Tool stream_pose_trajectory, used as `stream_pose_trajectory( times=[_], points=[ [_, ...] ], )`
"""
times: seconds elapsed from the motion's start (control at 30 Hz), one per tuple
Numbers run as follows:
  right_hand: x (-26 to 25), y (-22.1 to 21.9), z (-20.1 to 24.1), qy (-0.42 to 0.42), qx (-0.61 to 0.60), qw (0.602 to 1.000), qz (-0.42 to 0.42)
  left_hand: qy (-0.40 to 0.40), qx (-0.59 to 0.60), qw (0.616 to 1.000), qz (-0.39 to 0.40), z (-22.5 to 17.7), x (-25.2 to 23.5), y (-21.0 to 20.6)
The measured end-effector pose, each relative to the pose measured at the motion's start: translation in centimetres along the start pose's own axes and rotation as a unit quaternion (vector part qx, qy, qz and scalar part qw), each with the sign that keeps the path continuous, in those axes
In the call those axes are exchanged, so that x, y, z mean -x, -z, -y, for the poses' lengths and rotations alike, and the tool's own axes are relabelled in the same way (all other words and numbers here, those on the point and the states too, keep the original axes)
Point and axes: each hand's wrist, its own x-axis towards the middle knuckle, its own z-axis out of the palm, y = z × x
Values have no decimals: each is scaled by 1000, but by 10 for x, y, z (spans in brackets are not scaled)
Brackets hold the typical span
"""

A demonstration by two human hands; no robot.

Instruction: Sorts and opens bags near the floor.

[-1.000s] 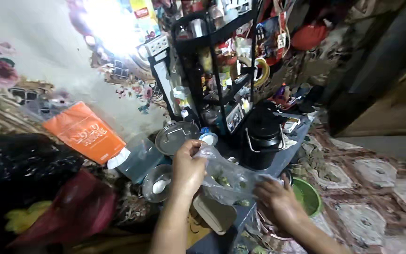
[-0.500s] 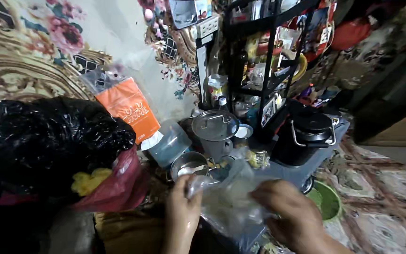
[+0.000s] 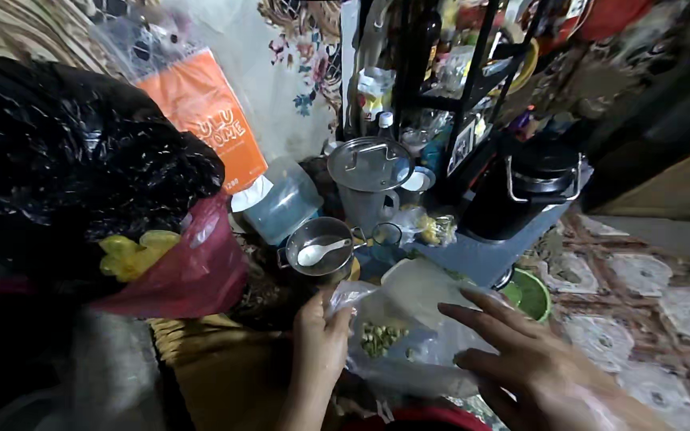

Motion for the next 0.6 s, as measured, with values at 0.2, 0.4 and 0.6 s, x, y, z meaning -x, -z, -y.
stream_pose_trajectory(
  times=[0.2, 0.4, 0.6],
  points=[
    [34, -73, -36, -54, 21, 998, 39, 23, -141, 986, 83, 37, 2, -14],
    [48, -81, -36, -84, 38, 994, 50, 91, -142, 981, 93, 51, 7, -14],
    [38, -40, -17, -57, 1, 992, 114, 98, -24, 993, 65, 30, 4, -8]
  ],
)
